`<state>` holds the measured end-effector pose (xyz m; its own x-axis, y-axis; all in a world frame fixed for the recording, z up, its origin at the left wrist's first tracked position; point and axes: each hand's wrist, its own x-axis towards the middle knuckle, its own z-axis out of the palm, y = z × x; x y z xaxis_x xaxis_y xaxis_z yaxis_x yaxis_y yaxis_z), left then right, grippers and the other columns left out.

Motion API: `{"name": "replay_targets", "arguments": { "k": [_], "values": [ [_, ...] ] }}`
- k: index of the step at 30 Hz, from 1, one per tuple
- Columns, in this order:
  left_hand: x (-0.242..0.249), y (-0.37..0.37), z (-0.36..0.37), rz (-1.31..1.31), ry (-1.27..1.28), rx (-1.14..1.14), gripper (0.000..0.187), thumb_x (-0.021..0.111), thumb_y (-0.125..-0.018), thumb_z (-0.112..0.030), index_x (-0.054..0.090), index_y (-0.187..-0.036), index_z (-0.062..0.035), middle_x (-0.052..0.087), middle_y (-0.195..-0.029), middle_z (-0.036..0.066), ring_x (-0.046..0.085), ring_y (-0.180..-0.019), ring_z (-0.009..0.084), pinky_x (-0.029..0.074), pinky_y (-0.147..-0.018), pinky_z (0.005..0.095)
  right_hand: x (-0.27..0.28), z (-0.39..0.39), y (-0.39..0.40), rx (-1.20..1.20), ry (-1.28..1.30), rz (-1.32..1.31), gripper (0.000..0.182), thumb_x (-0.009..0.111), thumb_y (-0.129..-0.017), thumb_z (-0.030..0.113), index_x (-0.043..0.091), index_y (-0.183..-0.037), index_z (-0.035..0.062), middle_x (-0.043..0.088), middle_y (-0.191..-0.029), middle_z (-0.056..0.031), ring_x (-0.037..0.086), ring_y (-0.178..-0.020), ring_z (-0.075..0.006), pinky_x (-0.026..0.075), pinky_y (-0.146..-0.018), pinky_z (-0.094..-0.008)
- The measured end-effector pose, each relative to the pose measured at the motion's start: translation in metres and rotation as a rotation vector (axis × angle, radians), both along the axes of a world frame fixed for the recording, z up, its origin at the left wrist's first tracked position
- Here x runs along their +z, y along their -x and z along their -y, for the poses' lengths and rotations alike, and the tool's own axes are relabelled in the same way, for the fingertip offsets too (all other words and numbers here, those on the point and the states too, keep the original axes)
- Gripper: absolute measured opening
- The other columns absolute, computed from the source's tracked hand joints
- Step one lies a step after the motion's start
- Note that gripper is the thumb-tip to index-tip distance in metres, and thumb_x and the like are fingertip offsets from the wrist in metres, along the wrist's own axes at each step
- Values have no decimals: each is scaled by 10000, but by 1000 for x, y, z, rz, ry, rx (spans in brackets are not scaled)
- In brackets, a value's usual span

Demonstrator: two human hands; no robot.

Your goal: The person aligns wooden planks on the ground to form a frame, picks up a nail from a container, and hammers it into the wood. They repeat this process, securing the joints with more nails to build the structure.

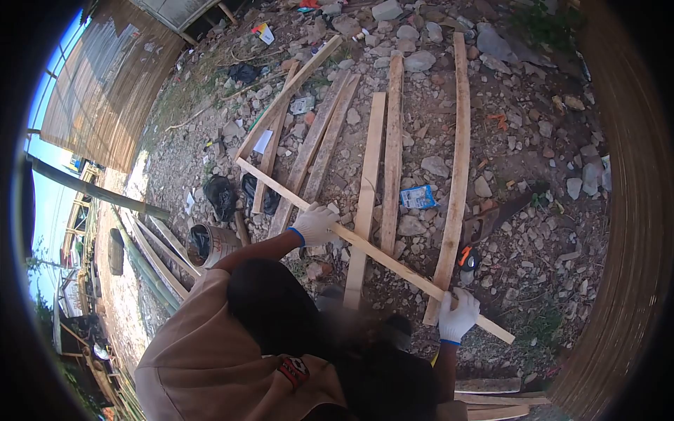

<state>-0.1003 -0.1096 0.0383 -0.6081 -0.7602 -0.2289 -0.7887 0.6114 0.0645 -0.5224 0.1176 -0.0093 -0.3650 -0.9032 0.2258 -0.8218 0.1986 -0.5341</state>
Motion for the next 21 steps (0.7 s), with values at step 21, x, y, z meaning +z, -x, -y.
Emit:
{"name": "replay_targets", "arguments": {
  "k": [21],
  "values": [
    [1, 2, 22, 220, -140, -48, 443, 724, -843, -503, 710, -1116, -155, 719, -979, 84, 687, -986, 299, 454, -971, 436, 17, -1, 8, 163, -129, -13, 410, 852, -754, 332, 717, -1061, 97, 716, -1090, -112, 633, -1056, -348, 480, -925, -482]
  ]
}}
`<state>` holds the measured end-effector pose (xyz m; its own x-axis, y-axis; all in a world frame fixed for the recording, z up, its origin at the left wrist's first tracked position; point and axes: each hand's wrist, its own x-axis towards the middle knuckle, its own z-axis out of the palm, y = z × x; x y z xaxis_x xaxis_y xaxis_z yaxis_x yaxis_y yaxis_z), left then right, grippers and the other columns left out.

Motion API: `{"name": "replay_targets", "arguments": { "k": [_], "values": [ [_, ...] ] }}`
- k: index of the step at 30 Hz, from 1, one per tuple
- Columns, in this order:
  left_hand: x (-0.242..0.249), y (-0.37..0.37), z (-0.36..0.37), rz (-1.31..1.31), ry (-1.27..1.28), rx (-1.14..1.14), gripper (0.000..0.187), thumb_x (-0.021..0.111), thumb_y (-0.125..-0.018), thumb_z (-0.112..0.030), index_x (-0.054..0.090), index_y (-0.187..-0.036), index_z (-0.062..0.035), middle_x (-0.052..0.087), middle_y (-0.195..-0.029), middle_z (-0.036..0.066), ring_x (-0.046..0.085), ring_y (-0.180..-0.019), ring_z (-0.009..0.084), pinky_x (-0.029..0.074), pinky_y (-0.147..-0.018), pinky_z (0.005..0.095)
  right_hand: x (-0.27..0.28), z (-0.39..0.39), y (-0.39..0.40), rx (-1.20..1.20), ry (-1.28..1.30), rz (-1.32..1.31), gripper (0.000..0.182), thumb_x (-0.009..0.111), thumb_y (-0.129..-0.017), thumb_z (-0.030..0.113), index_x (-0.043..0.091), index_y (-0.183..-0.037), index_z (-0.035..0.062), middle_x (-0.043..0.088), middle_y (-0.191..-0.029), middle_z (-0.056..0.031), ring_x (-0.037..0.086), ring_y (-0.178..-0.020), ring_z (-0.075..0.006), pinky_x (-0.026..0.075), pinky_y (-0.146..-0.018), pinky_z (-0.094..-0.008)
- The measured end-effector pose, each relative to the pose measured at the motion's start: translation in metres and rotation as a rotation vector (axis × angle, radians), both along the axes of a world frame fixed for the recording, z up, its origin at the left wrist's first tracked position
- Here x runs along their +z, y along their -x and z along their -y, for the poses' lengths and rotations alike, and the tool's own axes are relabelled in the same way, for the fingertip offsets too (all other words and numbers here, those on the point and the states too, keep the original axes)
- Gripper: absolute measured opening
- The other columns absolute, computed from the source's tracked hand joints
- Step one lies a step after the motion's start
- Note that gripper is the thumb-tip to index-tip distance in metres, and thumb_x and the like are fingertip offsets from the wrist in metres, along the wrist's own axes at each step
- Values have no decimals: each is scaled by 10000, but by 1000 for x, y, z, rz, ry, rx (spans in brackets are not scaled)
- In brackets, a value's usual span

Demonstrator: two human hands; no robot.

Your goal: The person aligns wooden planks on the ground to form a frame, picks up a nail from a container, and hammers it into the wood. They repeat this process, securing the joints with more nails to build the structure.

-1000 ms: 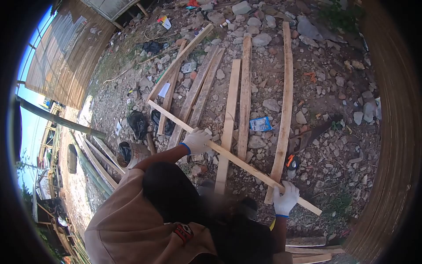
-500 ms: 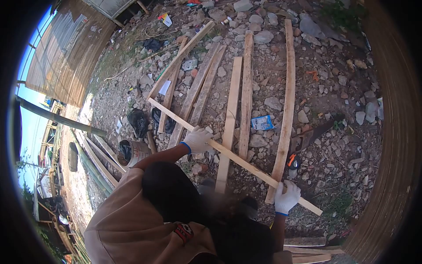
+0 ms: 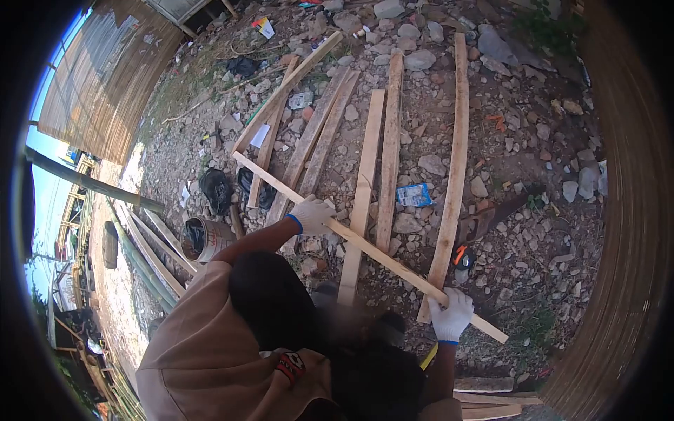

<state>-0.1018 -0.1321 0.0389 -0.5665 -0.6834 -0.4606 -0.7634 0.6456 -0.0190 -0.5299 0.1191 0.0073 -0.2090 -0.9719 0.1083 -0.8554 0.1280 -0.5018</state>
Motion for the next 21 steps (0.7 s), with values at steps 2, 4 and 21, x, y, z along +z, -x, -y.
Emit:
{"name": "replay_targets", "arguments": {
  "k": [2, 4, 21],
  "values": [
    [-2, -1, 0, 12, -31, -4, 445, 720, -849, -510, 709, -1116, -153, 724, -967, 84, 698, -961, 303, 472, -956, 439, 7, 0, 0, 35, -25, -7, 435, 862, -740, 347, 713, -1068, 103, 713, -1107, -103, 629, -1065, -340, 476, -931, -480],
    [-5, 1, 3, 48, -9, -33, 433, 713, -861, -517, 706, -1082, -145, 726, -935, 89, 710, -912, 316, 514, -892, 450, 2, -3, 1, 52, -43, -43, 455, 858, -745, 356, 702, -1094, 108, 708, -1130, -92, 623, -1078, -337, 470, -936, -483],
    [235, 61, 29, -350, 418, -139, 693, 731, -711, -790, 717, -788, -101, 685, -713, 105, 705, -677, 350, 546, -616, 462, 79, -7, 41, -3, 252, -224, 596, 905, -652, 254, 558, -1110, 95, 635, -1045, -94, 640, -953, -363, 493, -862, -517]
  ]
}}
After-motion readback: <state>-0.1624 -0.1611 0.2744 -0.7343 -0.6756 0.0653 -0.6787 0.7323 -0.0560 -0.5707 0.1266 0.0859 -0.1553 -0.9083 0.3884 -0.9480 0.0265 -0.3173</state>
